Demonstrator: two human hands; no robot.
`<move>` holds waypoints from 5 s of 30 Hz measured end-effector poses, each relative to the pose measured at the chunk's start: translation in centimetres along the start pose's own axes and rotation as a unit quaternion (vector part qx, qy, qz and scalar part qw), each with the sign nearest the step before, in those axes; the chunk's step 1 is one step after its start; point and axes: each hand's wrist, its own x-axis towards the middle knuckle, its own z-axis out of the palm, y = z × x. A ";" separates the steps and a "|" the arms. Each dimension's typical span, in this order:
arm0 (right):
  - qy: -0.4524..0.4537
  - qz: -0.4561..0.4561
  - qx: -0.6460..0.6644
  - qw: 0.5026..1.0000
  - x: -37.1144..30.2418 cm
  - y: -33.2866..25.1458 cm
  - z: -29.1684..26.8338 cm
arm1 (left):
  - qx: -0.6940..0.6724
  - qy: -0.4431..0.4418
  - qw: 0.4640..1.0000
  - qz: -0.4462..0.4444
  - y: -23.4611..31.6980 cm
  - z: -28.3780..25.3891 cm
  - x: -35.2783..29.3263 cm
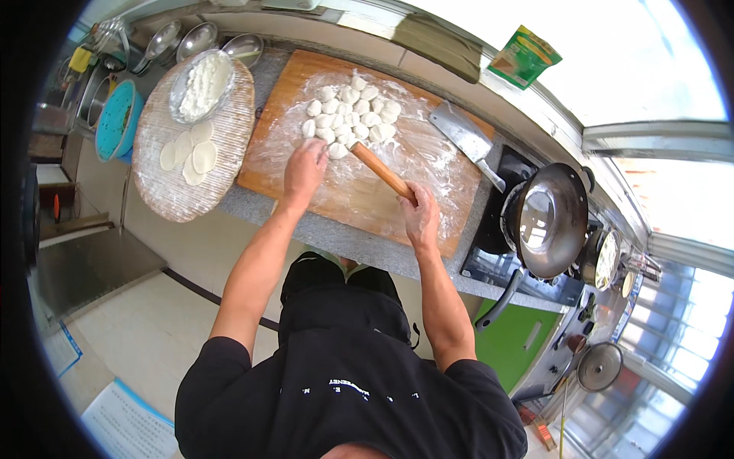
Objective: The person repeatedly rolls small dough balls into flat circular discs using a wooden rolling pin on a floured wooden board. After flattening each piece, they place it onto a nearby tray. The process is repeated continuously throughout the clip.
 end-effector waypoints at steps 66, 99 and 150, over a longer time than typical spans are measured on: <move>-0.091 -0.119 -0.218 0.964 -7.0 1.4 -0.7 | 0.108 -0.374 0.896 0.213 8.1 5.8 0.4; -0.154 -0.117 -0.322 0.927 -0.5 1.0 0.8 | 0.148 -0.094 0.968 0.182 3.7 5.2 -6.6; -0.198 -0.117 -0.332 0.915 -1.7 -0.5 0.7 | 0.071 -0.146 0.973 0.163 2.2 1.8 -5.0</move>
